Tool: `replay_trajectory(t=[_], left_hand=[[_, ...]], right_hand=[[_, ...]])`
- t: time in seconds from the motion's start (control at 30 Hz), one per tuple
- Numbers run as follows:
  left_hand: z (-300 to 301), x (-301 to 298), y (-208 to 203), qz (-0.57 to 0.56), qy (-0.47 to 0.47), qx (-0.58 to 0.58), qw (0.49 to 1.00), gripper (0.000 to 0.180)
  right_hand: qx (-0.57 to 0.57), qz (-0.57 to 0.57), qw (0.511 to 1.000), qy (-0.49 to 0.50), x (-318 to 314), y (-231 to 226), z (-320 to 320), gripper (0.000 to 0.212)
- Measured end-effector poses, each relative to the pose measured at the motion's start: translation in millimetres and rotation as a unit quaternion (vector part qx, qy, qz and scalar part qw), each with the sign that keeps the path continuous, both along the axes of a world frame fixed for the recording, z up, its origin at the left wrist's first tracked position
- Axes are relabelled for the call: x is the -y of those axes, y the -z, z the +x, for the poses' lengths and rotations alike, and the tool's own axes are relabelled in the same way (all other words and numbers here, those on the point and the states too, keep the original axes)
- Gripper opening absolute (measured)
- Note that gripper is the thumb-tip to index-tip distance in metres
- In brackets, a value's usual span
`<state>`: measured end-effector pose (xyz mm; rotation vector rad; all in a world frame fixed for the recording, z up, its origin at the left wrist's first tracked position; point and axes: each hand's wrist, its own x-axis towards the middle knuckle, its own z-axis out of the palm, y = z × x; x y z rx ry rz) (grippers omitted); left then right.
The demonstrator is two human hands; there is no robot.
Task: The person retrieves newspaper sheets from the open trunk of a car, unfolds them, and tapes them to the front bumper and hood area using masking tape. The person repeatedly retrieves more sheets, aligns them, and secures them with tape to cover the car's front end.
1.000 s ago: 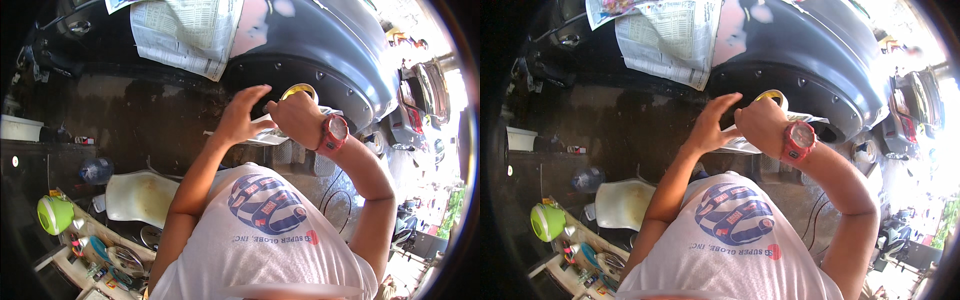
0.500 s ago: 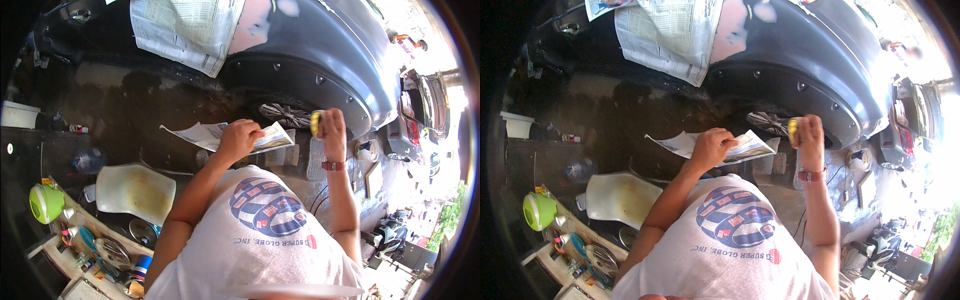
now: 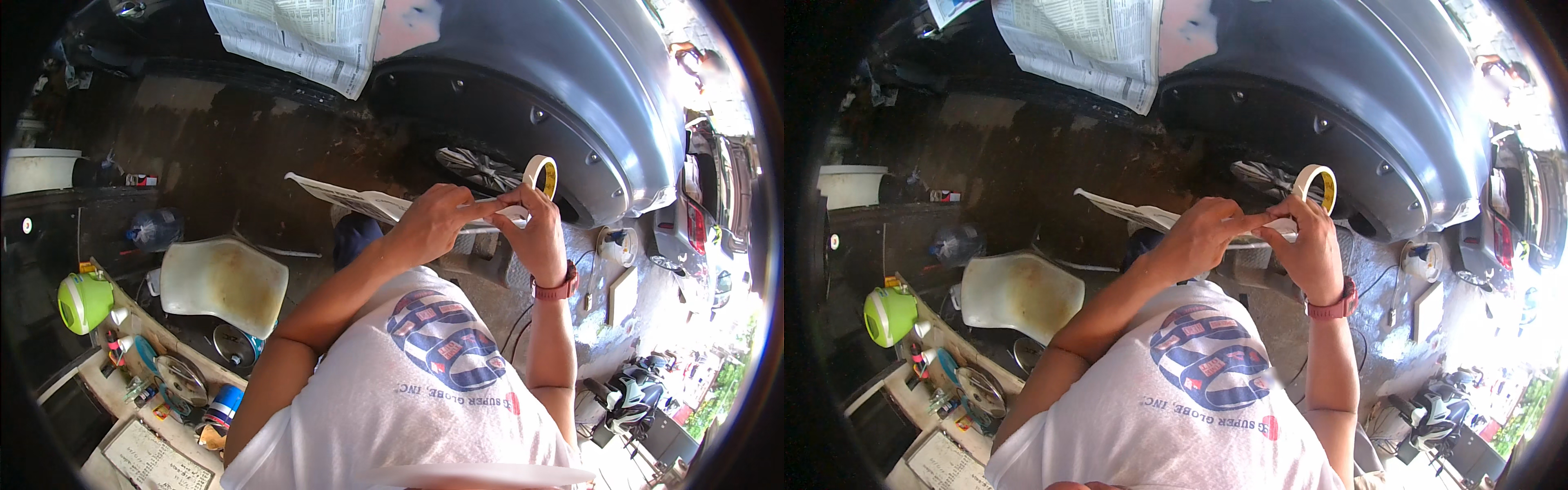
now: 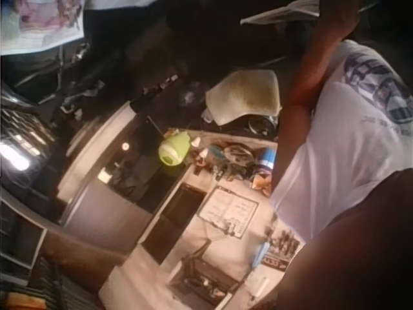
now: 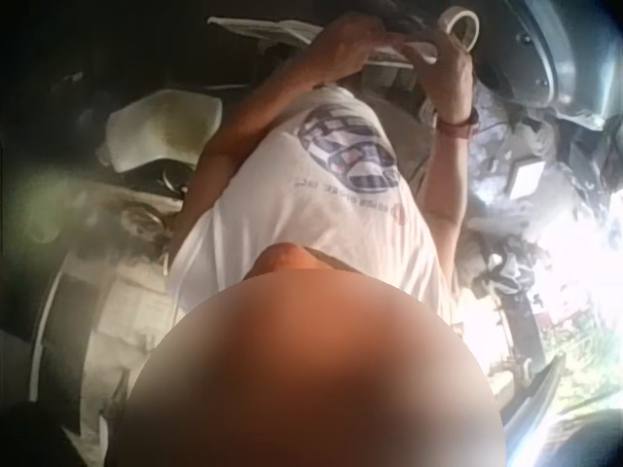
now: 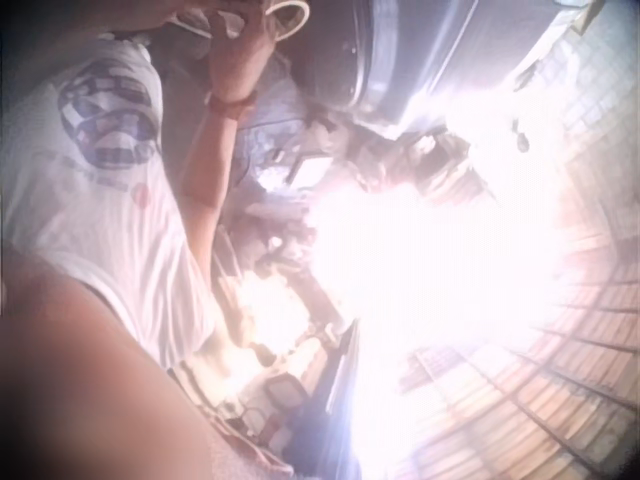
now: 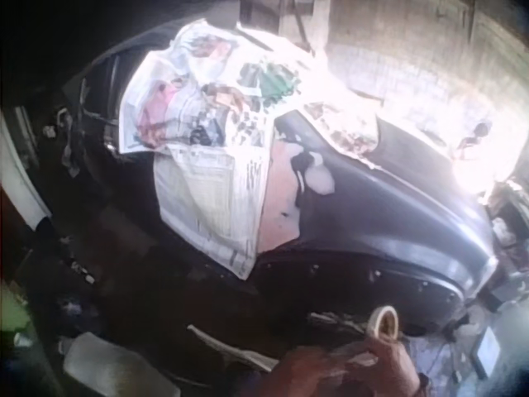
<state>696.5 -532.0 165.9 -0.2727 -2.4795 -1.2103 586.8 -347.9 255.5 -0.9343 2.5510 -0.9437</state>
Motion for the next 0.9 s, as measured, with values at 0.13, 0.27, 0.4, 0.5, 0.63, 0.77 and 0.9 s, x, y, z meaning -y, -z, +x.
replay_trajectory(t=[0.13,0.27,0.4,0.5,0.63,0.77,0.9], left_hand=[[-19,17,18,0.158,0.007,0.122,0.98,0.074],[-45,76,74,0.175,0.0,0.149,0.973,0.068],[-67,159,150,0.125,-0.036,0.101,0.986,0.023],[-84,221,193,0.113,-0.064,0.18,0.975,0.024],[-119,274,232,0.104,-0.166,0.133,0.972,0.026],[-154,313,281,0.214,-0.193,0.24,0.927,0.038],[-178,323,326,0.112,-0.238,0.325,0.909,0.05]], right_hand=[[-0.061,0.067,0.996,0.006,20,2,-22,0.014],[-0.173,0.101,0.979,0.03,54,-6,-58,0.008],[-0.239,0.14,0.958,0.071,91,-35,-106,0.018],[-0.201,0.192,0.958,0.072,122,-47,-142,0.014],[-0.274,0.175,0.944,0.053,162,-38,-171,0.013],[-0.302,0.177,0.932,0.092,191,-12,-182,0.014],[-0.324,0.186,0.919,0.127,202,9,-181,0.016]])
